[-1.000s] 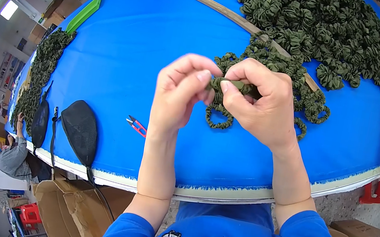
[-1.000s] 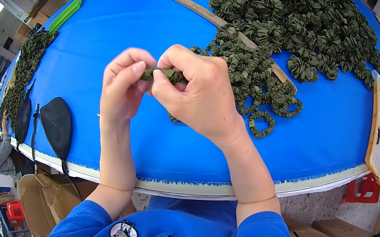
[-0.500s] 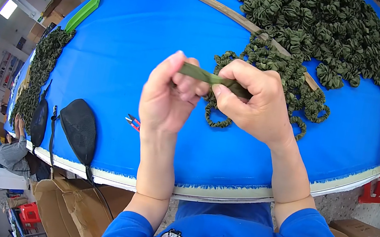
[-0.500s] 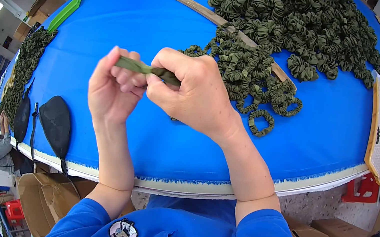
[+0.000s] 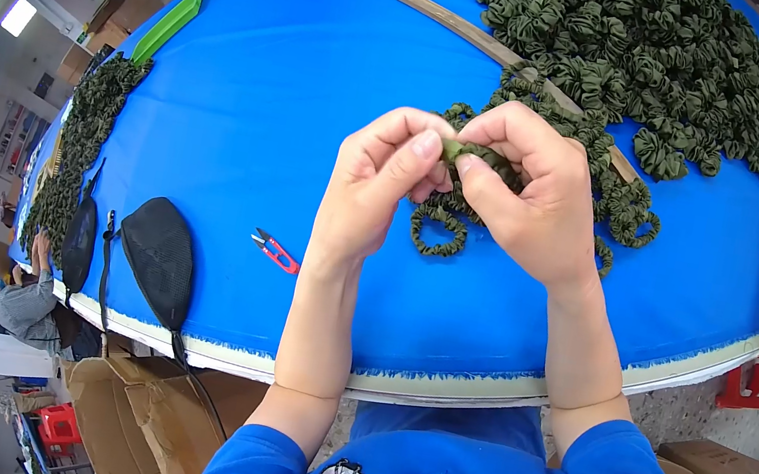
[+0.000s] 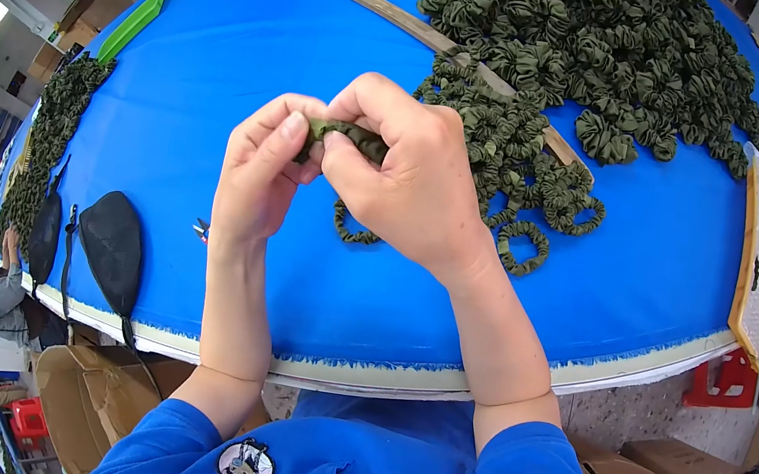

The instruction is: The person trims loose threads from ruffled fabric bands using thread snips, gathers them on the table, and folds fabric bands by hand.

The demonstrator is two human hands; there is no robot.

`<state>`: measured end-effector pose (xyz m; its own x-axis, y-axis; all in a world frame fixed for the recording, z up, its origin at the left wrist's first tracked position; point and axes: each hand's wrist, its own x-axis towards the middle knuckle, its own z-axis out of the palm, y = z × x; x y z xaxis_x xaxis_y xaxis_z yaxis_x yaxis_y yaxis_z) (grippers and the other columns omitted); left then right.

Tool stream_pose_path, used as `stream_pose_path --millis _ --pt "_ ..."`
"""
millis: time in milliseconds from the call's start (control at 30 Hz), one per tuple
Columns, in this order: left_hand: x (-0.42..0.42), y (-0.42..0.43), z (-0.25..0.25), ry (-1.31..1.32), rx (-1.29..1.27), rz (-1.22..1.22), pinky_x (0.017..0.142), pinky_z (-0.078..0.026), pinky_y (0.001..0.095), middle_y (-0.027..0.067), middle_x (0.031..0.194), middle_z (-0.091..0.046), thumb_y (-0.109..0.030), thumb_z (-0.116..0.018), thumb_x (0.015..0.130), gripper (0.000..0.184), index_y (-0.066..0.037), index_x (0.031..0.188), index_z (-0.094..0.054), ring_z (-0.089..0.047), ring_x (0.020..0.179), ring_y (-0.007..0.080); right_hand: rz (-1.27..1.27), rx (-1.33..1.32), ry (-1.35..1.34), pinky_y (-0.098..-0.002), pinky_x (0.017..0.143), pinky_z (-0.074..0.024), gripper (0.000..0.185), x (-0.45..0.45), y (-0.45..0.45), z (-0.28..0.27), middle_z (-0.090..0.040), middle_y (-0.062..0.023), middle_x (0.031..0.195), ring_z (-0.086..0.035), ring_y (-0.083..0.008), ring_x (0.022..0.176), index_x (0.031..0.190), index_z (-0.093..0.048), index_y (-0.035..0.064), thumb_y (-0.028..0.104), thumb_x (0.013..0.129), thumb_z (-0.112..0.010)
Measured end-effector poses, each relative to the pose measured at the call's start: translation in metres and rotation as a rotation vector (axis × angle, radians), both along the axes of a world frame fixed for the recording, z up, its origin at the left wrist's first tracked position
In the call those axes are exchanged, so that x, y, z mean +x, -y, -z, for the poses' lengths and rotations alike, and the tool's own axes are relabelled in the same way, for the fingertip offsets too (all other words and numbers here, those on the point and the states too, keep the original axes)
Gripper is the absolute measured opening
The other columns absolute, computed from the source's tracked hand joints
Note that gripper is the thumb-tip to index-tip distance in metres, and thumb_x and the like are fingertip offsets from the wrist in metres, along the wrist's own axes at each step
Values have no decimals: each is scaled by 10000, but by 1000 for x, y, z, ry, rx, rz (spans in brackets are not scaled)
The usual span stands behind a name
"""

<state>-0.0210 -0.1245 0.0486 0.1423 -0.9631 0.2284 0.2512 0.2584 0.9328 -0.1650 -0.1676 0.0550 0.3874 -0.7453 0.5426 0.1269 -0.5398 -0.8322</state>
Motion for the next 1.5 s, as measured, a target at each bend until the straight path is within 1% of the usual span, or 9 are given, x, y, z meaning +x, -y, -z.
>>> stream_pose_path --millis 200,367,500,700,833,1033,1167,1333,1500 --pt "7 -5 3 44 -98 -67 525 -410 199 28 636 -532 -137 -549 928 152 -27 830 -586 -498 565 85 -29 51 -39 -170 485 -282 90 2 -4 -2 -498 32 613 -351 -41 524 790 -566 25 -53 747 -552" --pt "12 -15 -8 -17 -175 -254 532 -410 193 7 611 -512 -143 -566 926 151 -28 831 -590 -460 538 68 -93 18 -53 -172 482 -282 77 7 -5 -2 -500 28 638 -350 -43 528 798 -569 23 -40 756 -556" --pt "6 -7 -1 -58 -170 -215 479 -317 153 -13 597 -467 -179 -549 943 171 -53 830 -576 -401 519 46 -72 12 -10 -178 482 -287 89 9 -2 5 -496 32 631 -345 -47 521 828 -573 26 -31 762 -561" --pt "-6 -8 -5 -126 -103 -224 514 -392 181 -15 577 -477 -146 -589 916 150 -35 816 -601 -387 505 47 -58 132 49 -182 487 -298 101 11 -9 -1 -501 31 613 -358 -52 523 854 -572 27 -22 766 -564" --pt "-7 -8 -3 -50 -76 -216 458 -270 136 -32 594 -445 -184 -563 937 176 -70 802 -574 -342 507 23 -6 19 -66 -183 492 -301 104 14 -9 0 -512 27 605 -371 -56 526 862 -567 29 -18 771 -551" --pt "-9 -7 -4 -40 -58 -224 455 -266 135 -34 593 -444 -188 -562 938 188 -72 791 -574 -342 502 23 -22 24 -71 -185 490 -297 85 13 -4 6 -511 24 610 -373 -58 527 858 -568 29 -4 783 -542" --pt "-3 -4 0 -168 -76 -176 490 -383 178 -15 589 -476 -159 -587 919 178 -49 780 -592 -388 499 44 -16 70 -67 -185 486 -292 65 12 -3 6 -493 28 603 -361 -56 523 836 -569 30 -2 792 -533" --pt "0 0 5 -312 -34 -143 498 -401 185 -11 592 -473 -157 -574 926 158 -50 810 -582 -399 501 48 -6 168 -62 -181 489 -291 59 7 1 4 -481 31 605 -354 -51 530 807 -566 31 -6 795 -522" --pt "1 -1 3 -206 -13 -121 511 -416 189 3 624 -500 -130 -564 925 121 -38 847 -576 -410 506 49 -41 266 -5 -175 491 -292 67 5 -1 -2 -495 31 610 -363 -45 535 790 -562 29 -13 795 -510"
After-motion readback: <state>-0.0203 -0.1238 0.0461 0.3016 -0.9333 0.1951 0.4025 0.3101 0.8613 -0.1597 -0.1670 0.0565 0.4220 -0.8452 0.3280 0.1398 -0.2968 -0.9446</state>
